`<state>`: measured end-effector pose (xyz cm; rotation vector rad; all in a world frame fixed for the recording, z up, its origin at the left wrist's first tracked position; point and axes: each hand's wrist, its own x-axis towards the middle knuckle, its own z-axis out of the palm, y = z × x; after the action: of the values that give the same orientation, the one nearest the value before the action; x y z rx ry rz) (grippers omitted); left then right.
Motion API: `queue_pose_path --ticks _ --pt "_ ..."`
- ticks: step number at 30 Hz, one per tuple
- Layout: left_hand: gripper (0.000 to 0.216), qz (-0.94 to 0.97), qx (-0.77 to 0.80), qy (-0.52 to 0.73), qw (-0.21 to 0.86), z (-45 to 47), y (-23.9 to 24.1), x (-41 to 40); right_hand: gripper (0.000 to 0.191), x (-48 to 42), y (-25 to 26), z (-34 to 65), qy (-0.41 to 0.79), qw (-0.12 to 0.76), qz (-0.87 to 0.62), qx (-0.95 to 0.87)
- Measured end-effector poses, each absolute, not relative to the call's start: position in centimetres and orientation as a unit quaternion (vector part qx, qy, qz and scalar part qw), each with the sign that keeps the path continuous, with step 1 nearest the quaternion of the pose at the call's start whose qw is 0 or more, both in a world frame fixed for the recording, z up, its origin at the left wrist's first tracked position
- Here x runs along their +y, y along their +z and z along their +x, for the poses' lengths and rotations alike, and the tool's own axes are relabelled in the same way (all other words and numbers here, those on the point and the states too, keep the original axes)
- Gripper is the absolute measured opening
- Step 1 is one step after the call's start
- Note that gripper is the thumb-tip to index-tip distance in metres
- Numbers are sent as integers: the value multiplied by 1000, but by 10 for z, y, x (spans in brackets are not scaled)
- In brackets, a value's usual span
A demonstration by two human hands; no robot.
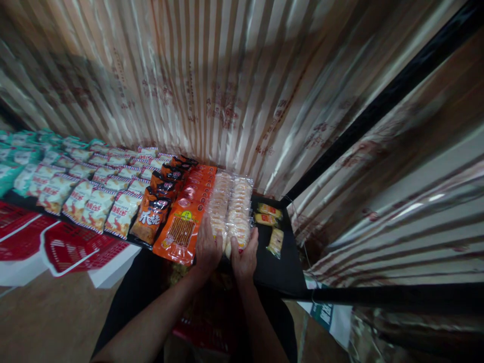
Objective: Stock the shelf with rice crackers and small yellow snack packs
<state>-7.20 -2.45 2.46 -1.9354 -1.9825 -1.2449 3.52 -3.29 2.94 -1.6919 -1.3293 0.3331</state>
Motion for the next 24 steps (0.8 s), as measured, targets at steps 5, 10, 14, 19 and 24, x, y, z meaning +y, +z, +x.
queue_pose_path --ticks 5,10,14,19,24 --pt "59 -645 -645 -405 62 -73 26 -21 81 -31 25 35 121 470 -682 -547" --pt "57 -654 -637 -403 59 -75 26 -20 81 -29 22 36 116 468 -681 -552" --pt "55 -663 -635 -393 55 -75 26 -22 82 -30 22 39 121 476 -671 -556" --pt "54 -637 -662 -387 78 -74 23 -25 81 -35 28 42 138 490 -667 -543" --pt "38 -665 -616 -414 77 -83 21 -24 76 -36 40 50 181 486 -684 -514"
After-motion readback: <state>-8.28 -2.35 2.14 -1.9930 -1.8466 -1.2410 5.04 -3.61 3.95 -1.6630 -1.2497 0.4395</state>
